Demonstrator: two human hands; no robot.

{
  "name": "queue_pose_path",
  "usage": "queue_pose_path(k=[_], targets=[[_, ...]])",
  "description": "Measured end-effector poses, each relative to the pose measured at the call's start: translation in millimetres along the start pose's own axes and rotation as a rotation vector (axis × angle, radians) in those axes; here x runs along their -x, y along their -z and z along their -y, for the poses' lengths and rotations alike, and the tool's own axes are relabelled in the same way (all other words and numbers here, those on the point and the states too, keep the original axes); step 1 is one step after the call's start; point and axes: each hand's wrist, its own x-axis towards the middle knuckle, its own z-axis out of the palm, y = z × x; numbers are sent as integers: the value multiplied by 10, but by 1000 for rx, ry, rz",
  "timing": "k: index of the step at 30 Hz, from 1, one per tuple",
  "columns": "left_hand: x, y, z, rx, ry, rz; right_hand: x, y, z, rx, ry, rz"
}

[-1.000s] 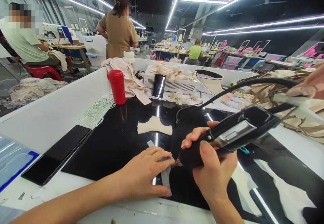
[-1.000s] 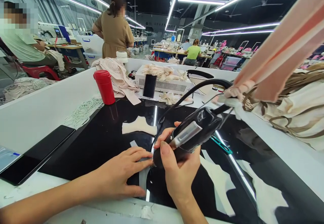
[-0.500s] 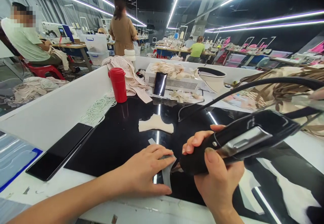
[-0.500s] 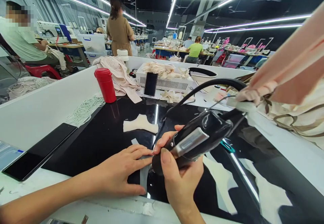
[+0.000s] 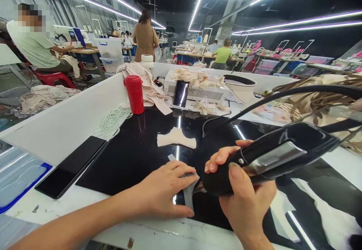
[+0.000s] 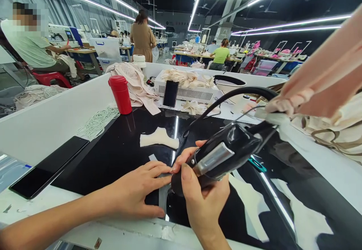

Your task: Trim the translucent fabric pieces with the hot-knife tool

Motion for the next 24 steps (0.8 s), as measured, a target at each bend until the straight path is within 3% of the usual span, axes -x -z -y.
queue_pose_path(k=[10,24], targets=[[-23,35,-38,-15,31,40,127,26,159,-42,-3,1],[6,-58,17,-30,-13,-41,196,89,122,40,-2,15]])
